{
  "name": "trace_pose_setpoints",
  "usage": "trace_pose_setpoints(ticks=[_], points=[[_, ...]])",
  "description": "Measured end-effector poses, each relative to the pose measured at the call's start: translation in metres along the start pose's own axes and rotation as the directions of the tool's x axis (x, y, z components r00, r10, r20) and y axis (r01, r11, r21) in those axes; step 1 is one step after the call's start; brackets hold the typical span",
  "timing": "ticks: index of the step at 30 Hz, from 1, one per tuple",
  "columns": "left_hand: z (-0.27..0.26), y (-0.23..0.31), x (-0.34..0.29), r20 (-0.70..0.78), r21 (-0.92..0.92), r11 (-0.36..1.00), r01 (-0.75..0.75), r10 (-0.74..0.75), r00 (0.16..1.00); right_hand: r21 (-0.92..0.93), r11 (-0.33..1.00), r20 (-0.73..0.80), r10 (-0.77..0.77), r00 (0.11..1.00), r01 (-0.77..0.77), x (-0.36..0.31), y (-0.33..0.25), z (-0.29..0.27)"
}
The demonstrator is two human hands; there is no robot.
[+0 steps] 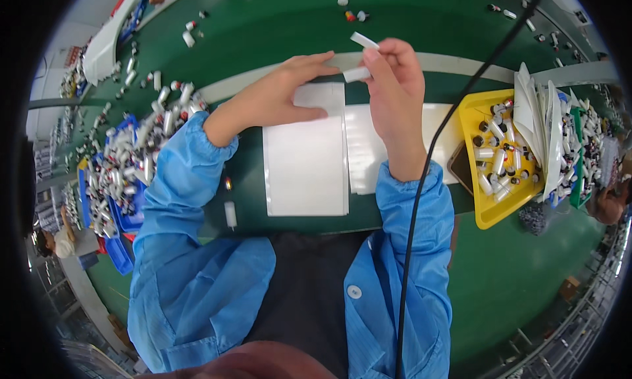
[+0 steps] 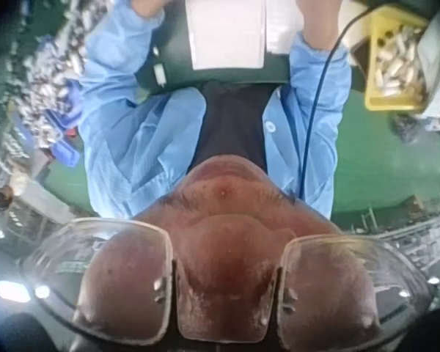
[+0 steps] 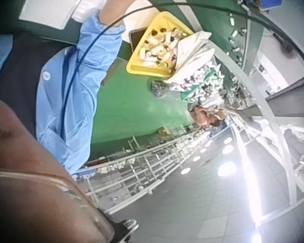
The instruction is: The person is assembling small electronic components, specifically attaching white plastic sleeves or housings to small circular motors with wires.
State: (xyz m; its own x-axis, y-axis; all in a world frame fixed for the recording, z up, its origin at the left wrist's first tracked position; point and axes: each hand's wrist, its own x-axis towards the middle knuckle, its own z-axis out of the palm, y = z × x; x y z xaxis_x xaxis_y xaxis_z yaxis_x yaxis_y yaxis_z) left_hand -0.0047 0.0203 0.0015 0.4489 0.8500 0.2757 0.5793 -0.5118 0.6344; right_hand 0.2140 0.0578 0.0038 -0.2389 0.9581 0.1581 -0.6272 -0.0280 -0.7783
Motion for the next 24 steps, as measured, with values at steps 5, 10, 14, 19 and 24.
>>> trace_pose_setpoints(ticks=[5, 10, 14, 19, 24], points=[[-0.030, -0.082, 0.101, -0.193, -0.043, 0.963, 0.268, -0.271, 0.943, 0.173, 0.980, -0.049, -0.094, 0.994, 0.101, 0.001, -0.001, -0.015], [0.000, -0.163, 0.153, -0.377, 0.138, 0.748, 0.649, -0.566, 0.733, -0.040, 0.998, -0.072, -0.050, 0.996, 0.047, -0.003, 0.020, -0.004], [-0.007, -0.148, 0.164, -0.093, 0.117, 0.732, 0.671, -0.665, 0.741, -0.191, 0.968, -0.181, -0.198, 0.963, 0.164, -0.005, 0.020, 0.006], [-0.027, -0.097, 0.119, -0.069, -0.641, 0.648, 0.411, -0.582, 0.810, -0.314, 0.939, -0.265, -0.232, 0.936, 0.143, -0.006, 0.023, 0.004], [-0.066, -0.013, 0.045, -0.089, -0.993, 0.113, -0.029, -0.575, 0.813, -0.191, 0.962, -0.143, -0.225, 0.964, 0.197, -0.007, 0.022, 0.010]])
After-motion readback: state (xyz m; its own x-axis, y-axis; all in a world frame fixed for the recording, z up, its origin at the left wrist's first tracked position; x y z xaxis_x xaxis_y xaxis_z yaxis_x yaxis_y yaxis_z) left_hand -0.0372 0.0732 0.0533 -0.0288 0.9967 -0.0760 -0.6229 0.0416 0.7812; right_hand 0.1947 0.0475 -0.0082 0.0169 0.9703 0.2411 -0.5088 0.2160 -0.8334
